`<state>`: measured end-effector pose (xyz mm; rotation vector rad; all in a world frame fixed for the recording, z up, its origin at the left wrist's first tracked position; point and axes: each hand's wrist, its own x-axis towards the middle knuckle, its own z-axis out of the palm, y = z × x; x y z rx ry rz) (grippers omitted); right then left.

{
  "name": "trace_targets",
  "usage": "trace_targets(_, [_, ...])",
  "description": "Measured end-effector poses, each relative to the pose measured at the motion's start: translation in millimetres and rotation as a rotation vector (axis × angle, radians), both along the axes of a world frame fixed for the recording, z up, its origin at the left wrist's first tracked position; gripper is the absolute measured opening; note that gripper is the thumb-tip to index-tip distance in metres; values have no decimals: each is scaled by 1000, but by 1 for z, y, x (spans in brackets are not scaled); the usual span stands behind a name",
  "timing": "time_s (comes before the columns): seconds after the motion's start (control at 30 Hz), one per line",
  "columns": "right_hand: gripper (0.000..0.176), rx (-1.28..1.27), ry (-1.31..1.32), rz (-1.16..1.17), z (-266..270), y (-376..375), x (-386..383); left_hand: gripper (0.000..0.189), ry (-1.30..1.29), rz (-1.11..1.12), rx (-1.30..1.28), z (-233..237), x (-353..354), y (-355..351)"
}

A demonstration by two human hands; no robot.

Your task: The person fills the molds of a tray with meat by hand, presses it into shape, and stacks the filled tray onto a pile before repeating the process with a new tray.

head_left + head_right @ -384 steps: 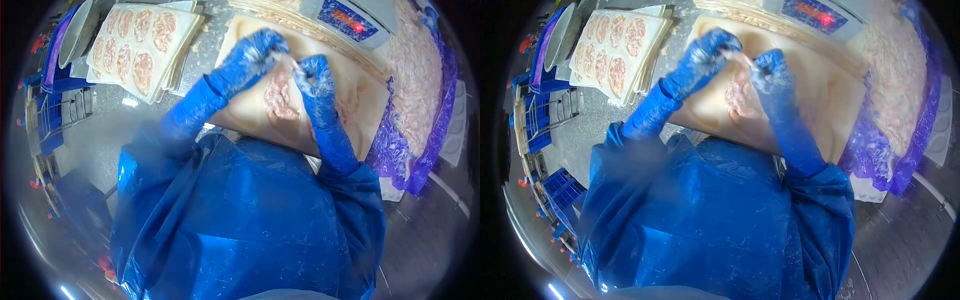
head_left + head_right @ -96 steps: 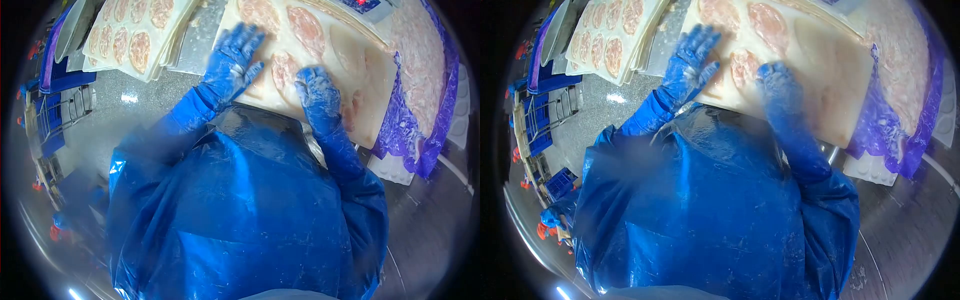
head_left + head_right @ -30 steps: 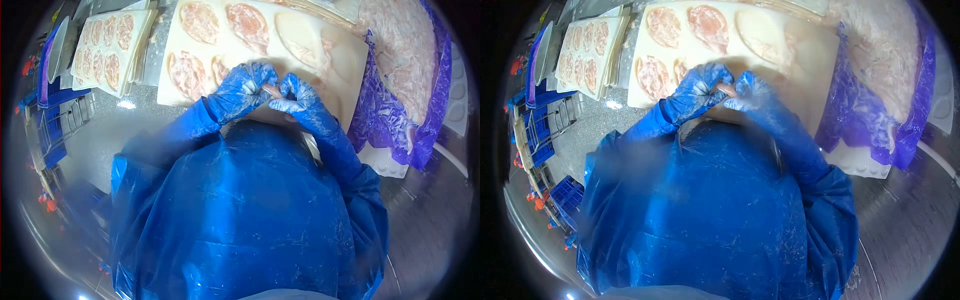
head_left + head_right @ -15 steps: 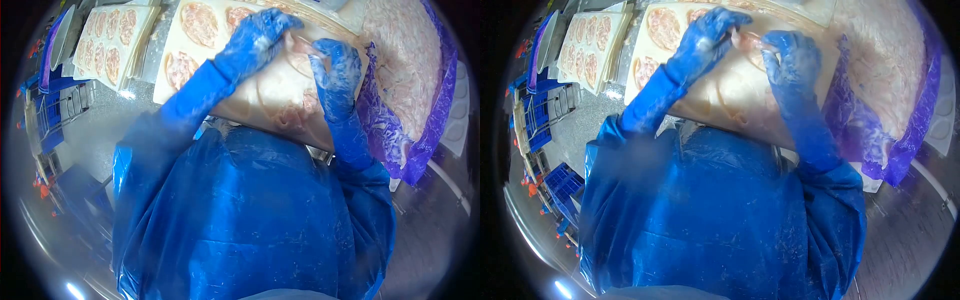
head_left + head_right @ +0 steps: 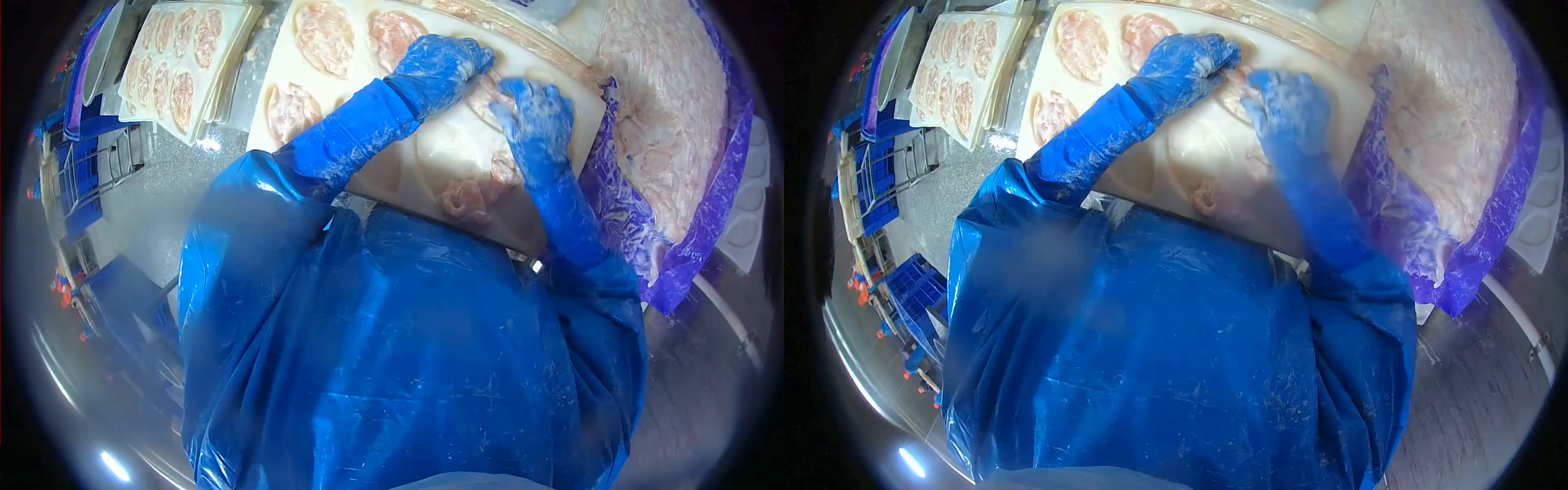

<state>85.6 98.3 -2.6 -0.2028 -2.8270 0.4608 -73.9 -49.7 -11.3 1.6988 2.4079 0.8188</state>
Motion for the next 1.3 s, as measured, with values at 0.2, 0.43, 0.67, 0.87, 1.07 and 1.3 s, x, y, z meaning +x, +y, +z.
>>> trace_targets(0.2, [30, 155, -81, 99, 21, -13, 40, 21, 198, 79, -22, 11, 18, -13])
trace_targets(0.43, [36, 315, 193, 232, -14, 9, 5, 55, 146, -187, 50, -10, -6, -30])
trace_targets(0.67, [41, 290, -152, 163, 20, -2, 47, 48, 427, -97, -192, 6, 4, -43])
trace_targets(0.87, [44, 41, -86, 164, 16, -17, 45, 53, 439, 114, -201, 16, 19, -32])
trace_targets(1.07, [47, 337, -48, 57, 2, -5, 24, 67, 301, 133, -134, -18, 38, -5])
trace_targets(1.3, [43, 357, -10, 138, -20, 14, 8, 73, 318, 190, -55, -27, 56, -9])
